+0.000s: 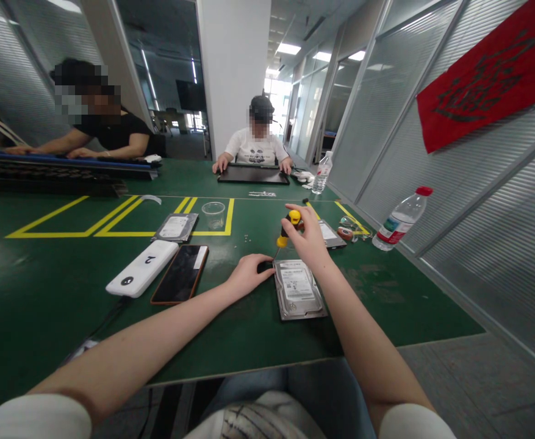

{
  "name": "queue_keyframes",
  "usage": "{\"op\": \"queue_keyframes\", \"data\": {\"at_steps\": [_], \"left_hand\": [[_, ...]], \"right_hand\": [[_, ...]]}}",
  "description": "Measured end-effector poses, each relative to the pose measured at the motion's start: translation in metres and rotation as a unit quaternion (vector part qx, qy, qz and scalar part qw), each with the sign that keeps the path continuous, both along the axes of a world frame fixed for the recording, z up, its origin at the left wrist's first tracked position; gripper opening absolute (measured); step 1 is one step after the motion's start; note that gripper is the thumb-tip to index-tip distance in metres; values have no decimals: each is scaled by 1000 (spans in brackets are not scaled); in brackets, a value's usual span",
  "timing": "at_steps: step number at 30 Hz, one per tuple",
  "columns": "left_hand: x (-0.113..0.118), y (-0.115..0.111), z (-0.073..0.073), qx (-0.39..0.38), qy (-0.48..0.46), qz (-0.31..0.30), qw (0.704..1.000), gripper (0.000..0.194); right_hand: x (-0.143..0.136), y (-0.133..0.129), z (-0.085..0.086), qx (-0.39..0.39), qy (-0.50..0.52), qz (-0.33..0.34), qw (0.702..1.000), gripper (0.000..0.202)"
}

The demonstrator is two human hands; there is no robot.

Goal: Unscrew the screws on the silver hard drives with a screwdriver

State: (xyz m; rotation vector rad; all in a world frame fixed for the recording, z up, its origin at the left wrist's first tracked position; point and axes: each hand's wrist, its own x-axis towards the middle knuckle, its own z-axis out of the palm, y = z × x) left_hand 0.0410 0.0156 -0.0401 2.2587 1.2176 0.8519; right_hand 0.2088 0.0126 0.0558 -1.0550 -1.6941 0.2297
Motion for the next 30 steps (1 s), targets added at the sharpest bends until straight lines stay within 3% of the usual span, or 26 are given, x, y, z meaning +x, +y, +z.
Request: {"op": "queue_keyframes", "data": {"at_steps": [3,8,20,25,30], "left_hand": [[0,0,0,-1,-1,1,1000,27],[0,0,0,-2,-6,-1,1000,29],[0,6,8,-24,17,-21,999,23],[2,11,19,-3,80,-41,996,20],[9,20,36,54,181,-67,980,11]], "right_hand": [[1,1,-1,-2,22,30,999,41],[-1,3,-8,-29,79,102,991,36],[-4,-1,-6,-56,34,73,995,46],[-5,-4,-5,-34,12,65,997,47],[0,-3,-6,7,54,39,998,48]]}}
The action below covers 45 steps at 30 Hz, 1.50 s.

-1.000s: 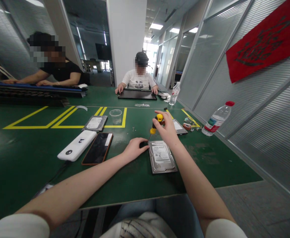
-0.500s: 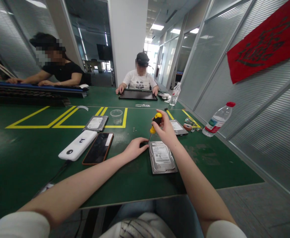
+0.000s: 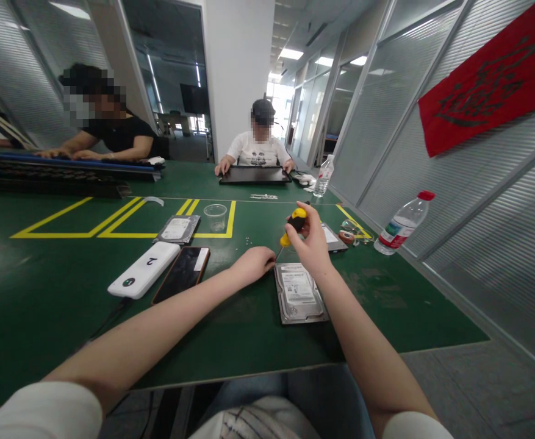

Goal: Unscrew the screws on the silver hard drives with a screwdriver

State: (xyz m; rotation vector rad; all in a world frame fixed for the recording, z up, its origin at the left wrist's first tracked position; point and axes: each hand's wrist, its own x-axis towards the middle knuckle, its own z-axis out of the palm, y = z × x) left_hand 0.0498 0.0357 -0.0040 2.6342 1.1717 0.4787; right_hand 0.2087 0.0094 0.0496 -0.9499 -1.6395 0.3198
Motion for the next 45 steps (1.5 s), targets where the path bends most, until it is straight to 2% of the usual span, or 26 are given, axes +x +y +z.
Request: {"op": "queue_keyframes", "data": {"at_steps": [8,15,23,27,34,45], "left_hand": [[6,-4,16,79,123,-50,988,15],[10,-12,15,118,161,-49,979,15],[19,-23,7,107,135,35,984,18],[16,-20,7,83,95,66,990,12],[9,-11,0,42,40,41,997,9],[10,-11,-3,61,41,42,996,11]], "right_hand": [[4,2,1,26,56,-26,998,46],[6,4,-1,31,59,-29,997,46],[6,4,-1,21,58,-36,997,47],[7,4,-1,24,60,-44,997,46],[6,3,0,23,58,-40,997,46],[6,5,-3,18,49,-41,998,47]]}}
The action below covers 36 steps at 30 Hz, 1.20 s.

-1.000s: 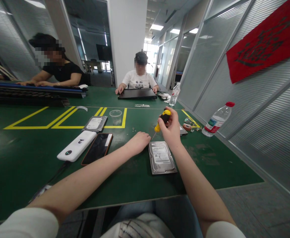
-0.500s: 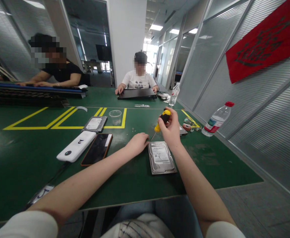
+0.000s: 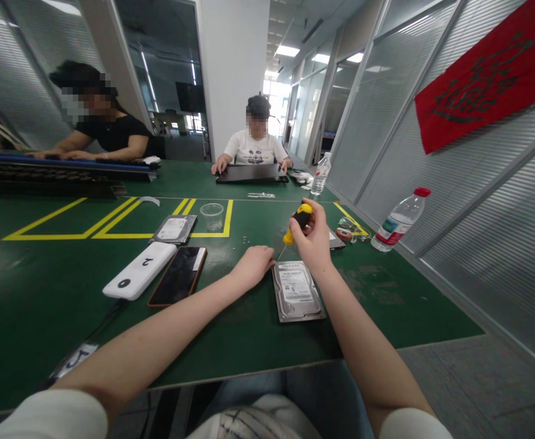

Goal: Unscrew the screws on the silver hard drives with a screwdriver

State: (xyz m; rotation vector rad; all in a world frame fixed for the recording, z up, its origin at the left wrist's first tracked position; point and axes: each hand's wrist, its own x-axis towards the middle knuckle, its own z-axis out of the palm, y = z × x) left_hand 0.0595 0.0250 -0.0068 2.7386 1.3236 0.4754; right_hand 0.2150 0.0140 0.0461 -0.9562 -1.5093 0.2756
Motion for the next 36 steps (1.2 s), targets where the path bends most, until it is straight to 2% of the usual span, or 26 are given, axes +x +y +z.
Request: {"op": "queue_keyframes", "data": {"at_steps": [9,18,21,25,30,36], "left_hand": [[-2,3,-5,3,1,-19,1000,11],[2,-3,0,35,34,-2,999,19],[-4,-2,1,25,25,17,999,21],[-19,-2,1,-9,2,31,999,15],[-25,-11,-6,-31,-30,28,999,22],[-22,-13,-21,-46,-79,6,996,19]], "right_hand": [[0,-1,1,-1,5,-3,1000,46],[0,0,0,3,10,1,1000,46],[1,1,-2,2,13,-6,1000,46],[-1,4,-5,-12,12,6,1000,48],[-4,5,-7,-13,-7,9,1000,49],[-5,6,-12,-21,-29,7,999,48]]}}
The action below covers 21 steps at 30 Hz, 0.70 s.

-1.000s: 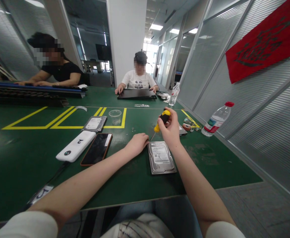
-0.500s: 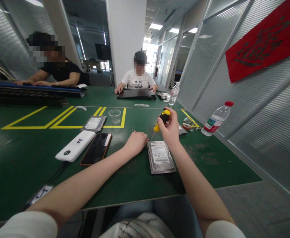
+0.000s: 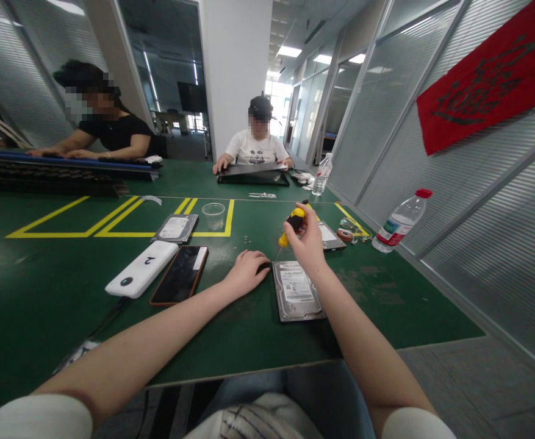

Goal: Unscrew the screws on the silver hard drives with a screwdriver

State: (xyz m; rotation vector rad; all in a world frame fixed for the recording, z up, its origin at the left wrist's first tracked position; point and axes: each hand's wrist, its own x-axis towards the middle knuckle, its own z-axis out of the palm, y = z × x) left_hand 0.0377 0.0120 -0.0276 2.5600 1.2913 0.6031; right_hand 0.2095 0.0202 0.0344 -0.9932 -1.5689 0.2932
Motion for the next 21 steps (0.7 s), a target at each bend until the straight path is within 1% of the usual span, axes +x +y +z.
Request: {"op": "queue_keyframes", "data": {"at_steps": [4,6,9,11,13,17,19,21], "left_hand": [[-1,3,-6,-5,-21,-12,1000,20],[-1,4,-7,-8,-24,-18,1000,21],[-2,5,-8,-10,-30,-26,999,22],[-2,5,-8,-10,-33,-28,999,22],[-2,5,-8,-13,-34,-31,999,23],[-2,6,-8,-17,-40,-31,999,23],[-2,5,-8,-18,-44,-29,998,22],[-1,4,-6,-19,-44,-30,998,20]], "right_hand": [[1,4,-4,5,-6,8,1000,48],[1,4,-3,5,-5,13,1000,48],[2,-1,5,20,-28,6,999,44],[2,-5,12,41,-70,-20,997,42],[3,-8,18,44,-103,-28,993,44],[3,-7,18,35,-105,9,994,51],[2,-6,17,37,-109,22,993,51],[0,-5,16,39,-119,25,992,45]]}}
